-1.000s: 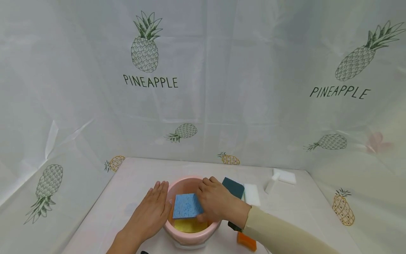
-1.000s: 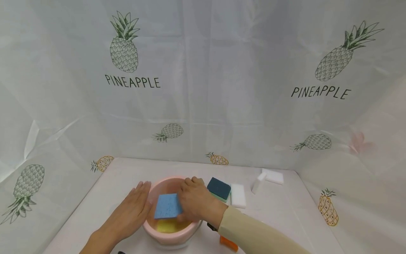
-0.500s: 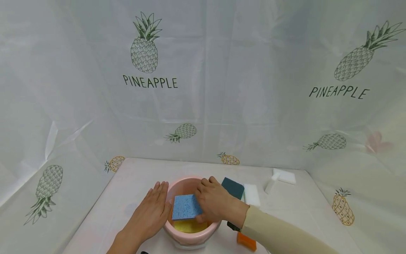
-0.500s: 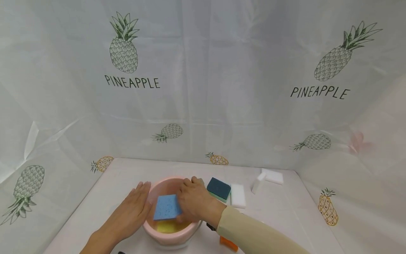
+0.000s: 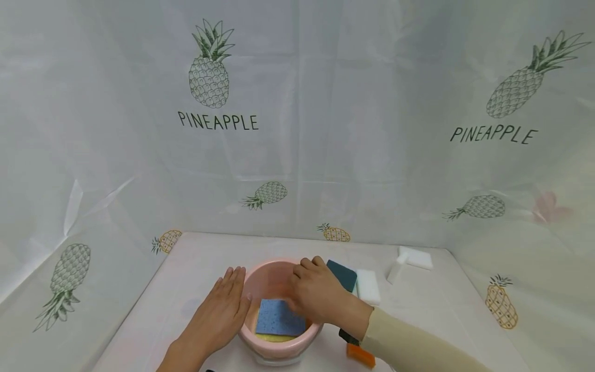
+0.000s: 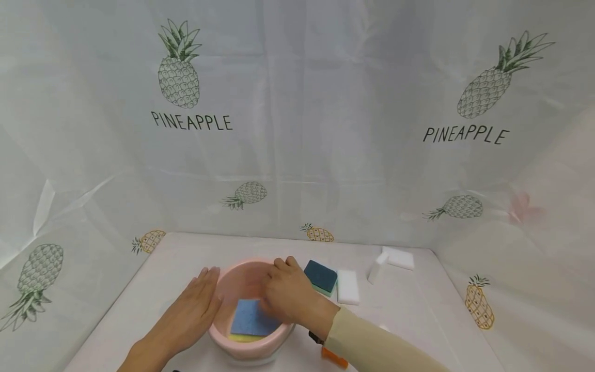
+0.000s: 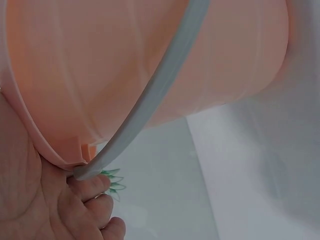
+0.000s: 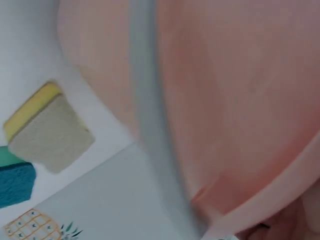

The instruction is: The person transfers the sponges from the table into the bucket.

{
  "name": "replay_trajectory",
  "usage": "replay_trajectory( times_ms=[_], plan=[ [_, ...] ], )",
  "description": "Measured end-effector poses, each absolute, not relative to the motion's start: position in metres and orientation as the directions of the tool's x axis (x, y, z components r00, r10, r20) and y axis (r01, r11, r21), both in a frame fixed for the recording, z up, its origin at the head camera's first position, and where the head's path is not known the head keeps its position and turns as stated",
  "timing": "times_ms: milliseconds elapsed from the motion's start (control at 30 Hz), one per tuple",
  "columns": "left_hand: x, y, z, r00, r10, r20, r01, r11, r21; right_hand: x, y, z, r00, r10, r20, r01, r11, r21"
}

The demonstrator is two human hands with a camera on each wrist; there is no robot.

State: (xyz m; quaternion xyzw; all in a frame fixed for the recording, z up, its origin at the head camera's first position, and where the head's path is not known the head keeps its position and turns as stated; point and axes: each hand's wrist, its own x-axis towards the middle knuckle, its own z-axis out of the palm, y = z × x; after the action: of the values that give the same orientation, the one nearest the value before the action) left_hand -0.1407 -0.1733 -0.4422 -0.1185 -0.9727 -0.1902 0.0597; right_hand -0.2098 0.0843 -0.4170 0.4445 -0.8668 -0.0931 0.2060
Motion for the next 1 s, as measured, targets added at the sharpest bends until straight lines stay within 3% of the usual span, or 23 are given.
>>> replay_trajectory(
  times_ms=[167,400,733,1000],
  plan=[
    [-0.141,-0.173,-0.444,-0.966,0.202,0.162,0.249,0.897,0.366,-0.218,0.107,-0.417,-0.533,-0.733,0.422,-0.704,0.661,0.26],
    [-0.141,-0.173,-0.445,-0.966,0.197,0.165,0.245,0.896,0.369,-0.235,0.153,-0.412,-0.609,-0.618,0.498,-0.604,0.768,0.215],
    [-0.141,-0.173,-0.445,-0.967,0.189,0.173,0.244,0.887,0.392,-0.251,0.193,-0.433,-0.751,-0.509,0.421,-0.473,0.859,0.194],
    [-0.142,-0.173,-0.445,-0.971,0.182,0.157,0.231,0.887,0.399,-0.262,0.202,-0.47,-0.814,-0.476,0.333,-0.435,0.88,0.192]
  ],
)
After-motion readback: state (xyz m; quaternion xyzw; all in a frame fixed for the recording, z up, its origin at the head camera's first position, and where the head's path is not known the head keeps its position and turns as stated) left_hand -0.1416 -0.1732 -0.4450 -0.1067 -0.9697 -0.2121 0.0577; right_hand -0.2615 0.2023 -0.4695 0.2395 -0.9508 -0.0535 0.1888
